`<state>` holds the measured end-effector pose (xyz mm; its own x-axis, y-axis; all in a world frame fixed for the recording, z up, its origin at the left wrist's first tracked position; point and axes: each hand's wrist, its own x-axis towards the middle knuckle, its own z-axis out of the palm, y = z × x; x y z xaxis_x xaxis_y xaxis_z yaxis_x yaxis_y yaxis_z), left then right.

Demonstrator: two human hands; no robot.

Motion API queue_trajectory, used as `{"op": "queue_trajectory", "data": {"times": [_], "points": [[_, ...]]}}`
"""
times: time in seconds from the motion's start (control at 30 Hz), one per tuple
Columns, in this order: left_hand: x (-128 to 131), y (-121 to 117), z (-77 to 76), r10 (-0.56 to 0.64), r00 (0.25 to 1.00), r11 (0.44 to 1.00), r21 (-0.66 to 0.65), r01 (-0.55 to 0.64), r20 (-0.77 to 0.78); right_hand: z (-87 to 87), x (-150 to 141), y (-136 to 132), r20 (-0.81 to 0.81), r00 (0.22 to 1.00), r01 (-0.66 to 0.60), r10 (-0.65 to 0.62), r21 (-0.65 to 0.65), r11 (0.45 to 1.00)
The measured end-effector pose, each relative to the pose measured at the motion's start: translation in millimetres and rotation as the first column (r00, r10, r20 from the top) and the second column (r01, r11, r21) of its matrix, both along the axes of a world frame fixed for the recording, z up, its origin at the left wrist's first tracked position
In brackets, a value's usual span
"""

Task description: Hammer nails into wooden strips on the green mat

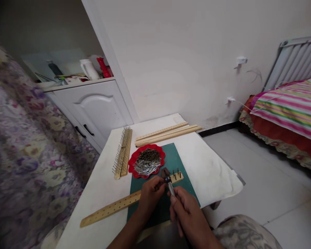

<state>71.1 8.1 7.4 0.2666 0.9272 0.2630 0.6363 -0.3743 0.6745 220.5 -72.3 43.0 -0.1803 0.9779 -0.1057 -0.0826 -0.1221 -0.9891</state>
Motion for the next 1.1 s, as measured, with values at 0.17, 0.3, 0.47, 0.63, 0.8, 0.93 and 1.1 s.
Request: {"op": "queue_trajectory", "data": {"times": [0.17, 0.3, 0.47, 0.63, 0.8, 0.93, 1.1], "points": [[-0.5, -0.3, -2.0, 0.017, 1.0, 1.0, 0.006, -0.017, -0.006, -0.7, -0.9, -1.5, 0.031, 0.999, -0.037, 0.037, -0.008, 0.999], [-1.3, -2.9, -0.7, 0.005, 1.0, 1.0, -0.01, -0.005, -0.012, 0.8, -0.4, -1.3, 0.003, 1.0, 0.0, 0.0, 0.002, 1.0], [-14.2, 2.7, 11.2, -0.037, 0.999, 0.999, 0.023, 0.037, 0.028, 3.4, 4.5, 0.3, -0.008, 0.999, 0.035, -0.035, -0.003, 0.999], [-41.4, 43.3, 31.4, 0.093, 0.991, 0.984, 0.162, -0.077, -0.092, 2.0, 4.2, 2.4, -0.021, 0.999, 0.034, -0.034, -0.012, 0.999], [-56.9, 95.3, 40.2, 0.254, 0.893, 0.961, 0.198, -0.191, -0.373, -0.1, -2.1, 1.7, -0.004, 0.998, 0.065, -0.065, -0.011, 0.998], [-53.9, 115.8, 35.6, 0.267, 0.85, 0.961, 0.192, -0.199, -0.453, 2.2, -3.1, 1.2, 0.019, 0.997, 0.08, -0.08, 0.003, 0.997], [-48.2, 123.6, 30.3, 0.271, 0.801, 0.961, 0.195, -0.196, -0.534, 1.4, -0.9, 3.1, 0.002, 0.998, 0.055, -0.055, 0.0, 0.998]]}}
